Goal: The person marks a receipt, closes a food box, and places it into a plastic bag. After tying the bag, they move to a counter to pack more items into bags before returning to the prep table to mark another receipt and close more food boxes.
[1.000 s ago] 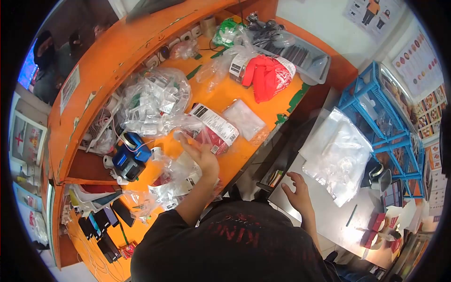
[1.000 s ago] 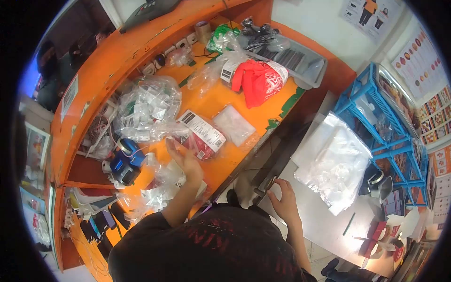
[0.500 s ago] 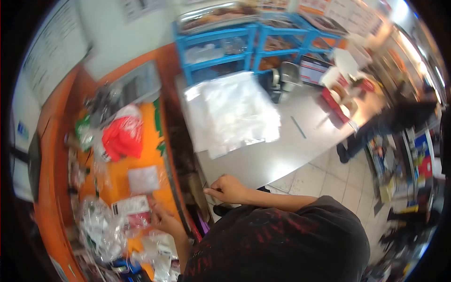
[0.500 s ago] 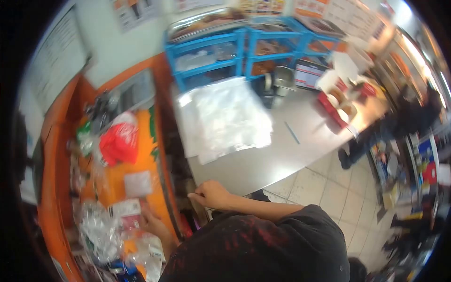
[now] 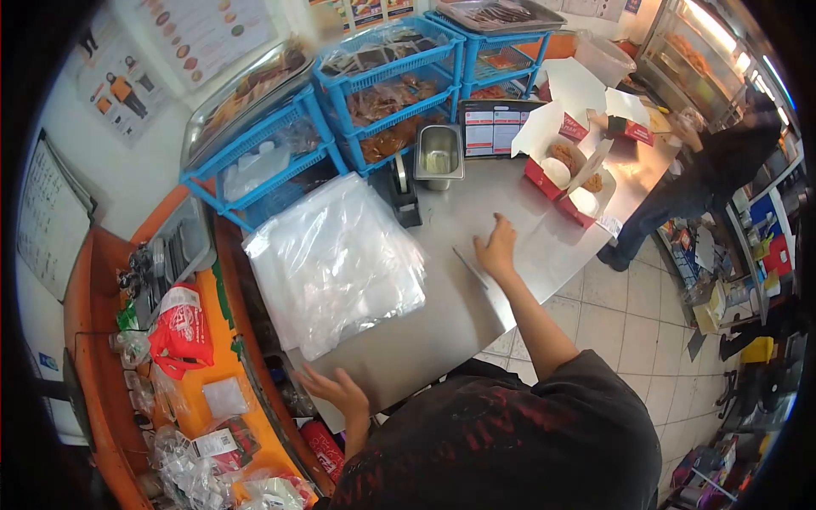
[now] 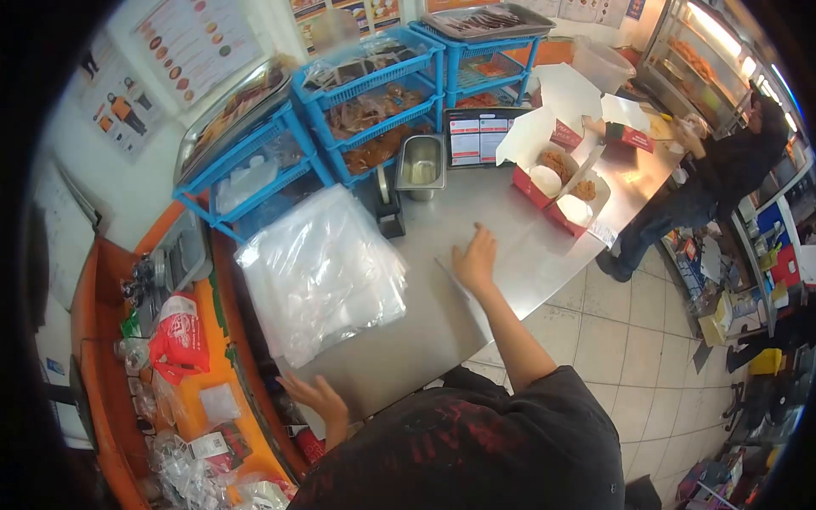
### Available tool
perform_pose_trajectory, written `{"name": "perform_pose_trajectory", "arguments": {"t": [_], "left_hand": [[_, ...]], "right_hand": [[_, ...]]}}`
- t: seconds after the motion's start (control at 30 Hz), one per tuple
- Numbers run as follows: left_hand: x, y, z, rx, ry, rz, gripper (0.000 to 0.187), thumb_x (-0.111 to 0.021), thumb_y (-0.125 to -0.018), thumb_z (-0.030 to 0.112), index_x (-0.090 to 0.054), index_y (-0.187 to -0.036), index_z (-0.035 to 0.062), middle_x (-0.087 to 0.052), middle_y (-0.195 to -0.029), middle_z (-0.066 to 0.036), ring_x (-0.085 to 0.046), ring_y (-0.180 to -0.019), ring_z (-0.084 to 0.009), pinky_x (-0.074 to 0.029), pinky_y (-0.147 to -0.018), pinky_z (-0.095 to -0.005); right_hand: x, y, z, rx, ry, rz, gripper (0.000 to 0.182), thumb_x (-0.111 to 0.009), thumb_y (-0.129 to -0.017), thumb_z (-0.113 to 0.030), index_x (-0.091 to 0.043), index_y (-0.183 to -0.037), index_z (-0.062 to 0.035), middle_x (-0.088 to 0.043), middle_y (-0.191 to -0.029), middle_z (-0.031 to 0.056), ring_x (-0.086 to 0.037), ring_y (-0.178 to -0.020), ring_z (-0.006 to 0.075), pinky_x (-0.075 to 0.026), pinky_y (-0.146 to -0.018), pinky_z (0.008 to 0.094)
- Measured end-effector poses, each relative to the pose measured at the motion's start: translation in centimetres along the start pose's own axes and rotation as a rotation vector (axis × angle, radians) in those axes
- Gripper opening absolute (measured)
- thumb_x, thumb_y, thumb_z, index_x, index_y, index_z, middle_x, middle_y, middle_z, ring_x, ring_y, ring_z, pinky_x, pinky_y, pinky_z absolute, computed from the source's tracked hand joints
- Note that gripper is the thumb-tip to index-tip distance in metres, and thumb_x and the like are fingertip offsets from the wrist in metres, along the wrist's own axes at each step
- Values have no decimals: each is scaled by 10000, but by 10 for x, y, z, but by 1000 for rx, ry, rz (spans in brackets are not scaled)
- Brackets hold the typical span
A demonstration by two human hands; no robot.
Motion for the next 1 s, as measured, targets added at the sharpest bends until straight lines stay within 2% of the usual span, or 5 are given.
{"name": "perform_pose_trajectory", "arguments": {"t": [0.3, 0.53, 0.57, 0.83, 1.0], "left_hand": [[-34, 8, 0, 16, -53, -135, 697, -557, -835, 244, -219, -1380, -31, -234, -1393, -285, -235, -1277, -442, -188, -1051, -531], [-27, 0, -1, -88, -171, -145, 510, -589, -802, 261, -443, -1194, -30, -453, -1204, -237, -388, -1168, -401, -271, -1011, -508], [-29, 1, -1, -74, -144, -104, 540, -578, -813, 280, -421, -1231, -24, -424, -1250, -226, -364, -1199, -390, -254, -1026, -500], [-20, 7, 6, -32, -35, -71, 531, -520, -870, 373, -450, -1252, 11, -427, -1284, -187, -363, -1234, -317, -264, -1041, -423], [-11, -12, -33, 357, 1057, -18, 320, -479, -932, 285, -562, -1071, 9, -581, -1036, -107, -532, -1013, -199, -408, -910, -344]], "right_hand": [[-38, -88, 73, -174, 6, 70, 645, -666, -728, -156, -363, -1269, 20, -412, -1253, 228, -374, -1168, 390, -296, -1006, 438], [-110, -118, 102, 862, 385, 750, 600, -469, -928, -378, -314, -1341, 28, -371, -1320, 268, -383, -1201, 397, -310, -1013, 467], [-145, -137, 143, 588, 63, 497, 512, -488, -929, -295, -348, -1297, 32, -398, -1274, 253, -415, -1163, 381, -328, -1005, 450], [-34, -25, -180, 631, -472, 365, 502, -564, -858, -395, -396, -1118, 0, -460, -903, 184, -463, -690, 278, -438, -687, 411], [-78, 37, -241, 828, -730, 4, 396, -525, -881, -116, -379, -1214, 43, -423, -1208, 201, -437, -1102, 337, -320, -978, 426]]}}
Point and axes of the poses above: each hand's wrist, its own y-axis away from the middle knuckle, its own x-axis out of the back of the hand, z = x × y, the point moved 1 cm from there along -y, towards the middle knuckle
